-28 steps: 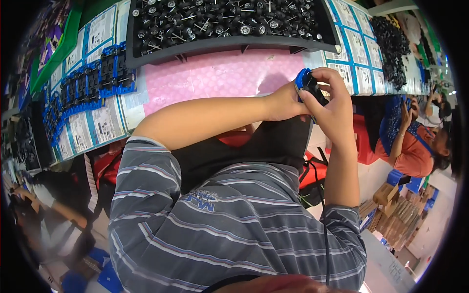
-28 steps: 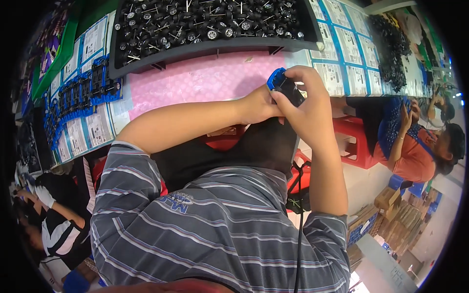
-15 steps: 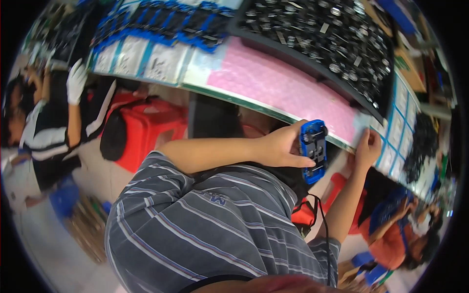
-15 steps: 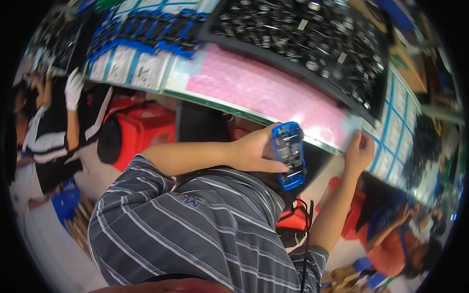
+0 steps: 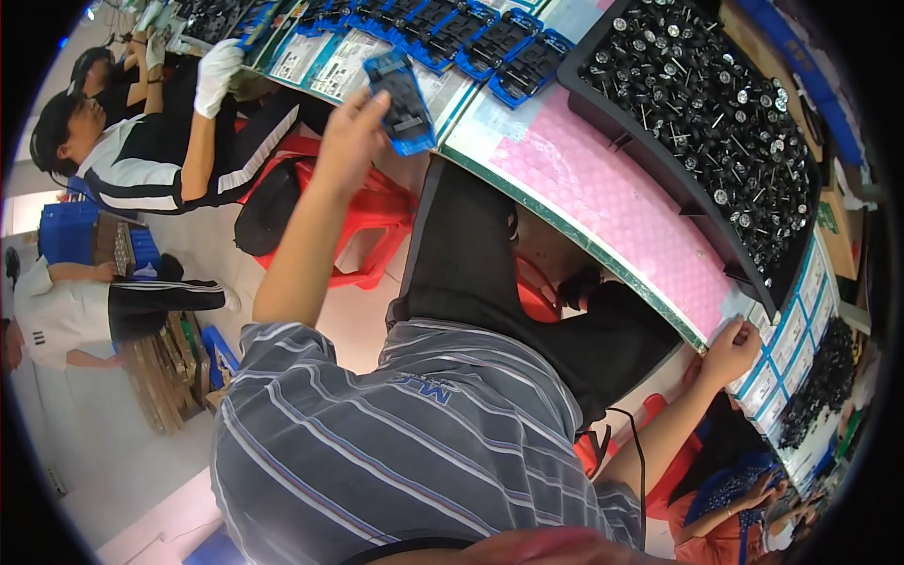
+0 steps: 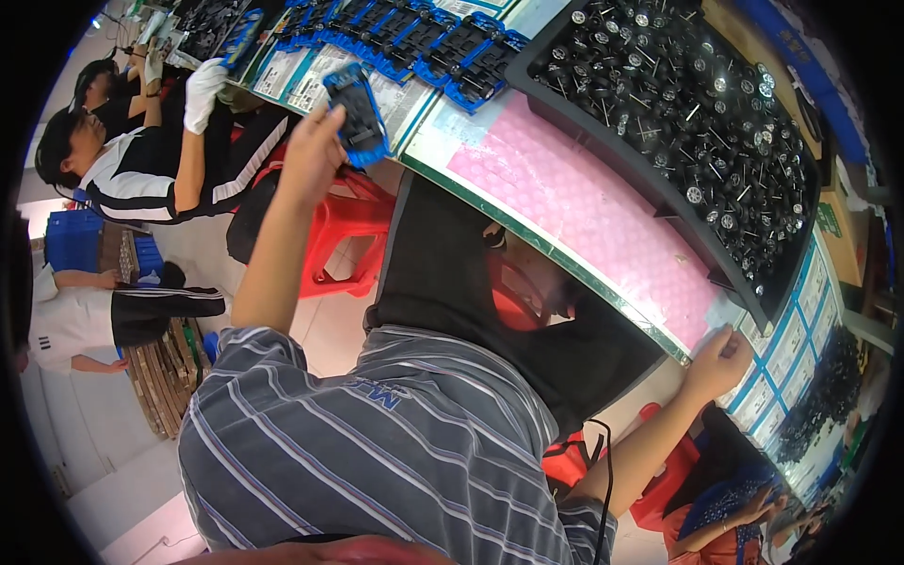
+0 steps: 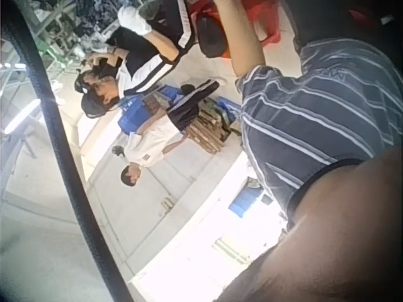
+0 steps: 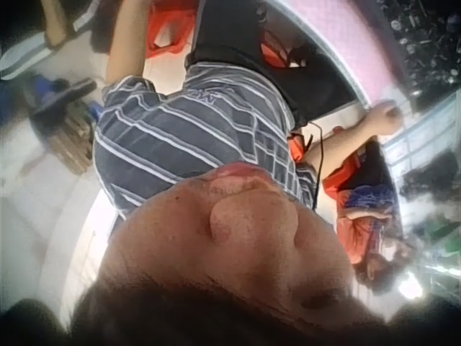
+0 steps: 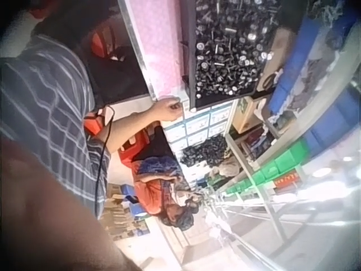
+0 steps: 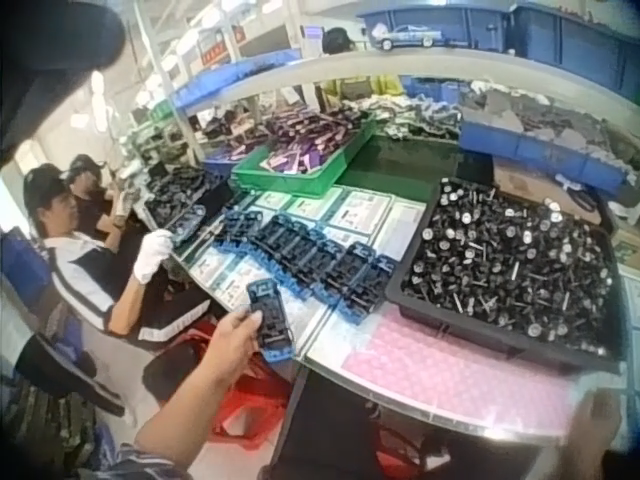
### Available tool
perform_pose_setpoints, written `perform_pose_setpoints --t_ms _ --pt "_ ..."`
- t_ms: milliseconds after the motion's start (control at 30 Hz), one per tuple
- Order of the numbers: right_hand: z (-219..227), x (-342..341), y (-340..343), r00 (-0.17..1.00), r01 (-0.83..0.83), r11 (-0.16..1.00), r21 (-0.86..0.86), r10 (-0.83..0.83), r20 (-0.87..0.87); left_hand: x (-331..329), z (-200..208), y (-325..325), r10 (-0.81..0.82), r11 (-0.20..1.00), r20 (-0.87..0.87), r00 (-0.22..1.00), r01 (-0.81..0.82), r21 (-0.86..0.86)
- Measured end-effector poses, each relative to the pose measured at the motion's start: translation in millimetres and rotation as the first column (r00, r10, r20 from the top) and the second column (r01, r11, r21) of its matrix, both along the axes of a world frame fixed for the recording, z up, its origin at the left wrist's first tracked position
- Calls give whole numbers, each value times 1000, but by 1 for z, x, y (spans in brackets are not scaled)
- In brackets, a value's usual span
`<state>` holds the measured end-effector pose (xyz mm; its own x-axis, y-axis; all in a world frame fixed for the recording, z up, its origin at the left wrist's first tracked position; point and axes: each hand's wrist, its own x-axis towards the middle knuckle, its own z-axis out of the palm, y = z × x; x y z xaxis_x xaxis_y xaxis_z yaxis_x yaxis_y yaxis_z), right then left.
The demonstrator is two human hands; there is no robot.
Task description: The person assembles toy cars by taking car chassis from the workbench, installing wheel axles from a tray onto each chassis by hand, and placing the assembled cars onto the workbench.
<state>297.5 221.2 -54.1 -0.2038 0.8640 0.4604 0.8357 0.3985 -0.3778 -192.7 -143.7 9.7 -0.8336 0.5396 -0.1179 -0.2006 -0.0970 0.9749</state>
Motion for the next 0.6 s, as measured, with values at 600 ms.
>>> perform_pose_setpoints --t_ms 600 --pt "-3 -1 3 999 34 999 29 -34 -4 -325 -6 -133 339 805 -87 937 -336 -489"
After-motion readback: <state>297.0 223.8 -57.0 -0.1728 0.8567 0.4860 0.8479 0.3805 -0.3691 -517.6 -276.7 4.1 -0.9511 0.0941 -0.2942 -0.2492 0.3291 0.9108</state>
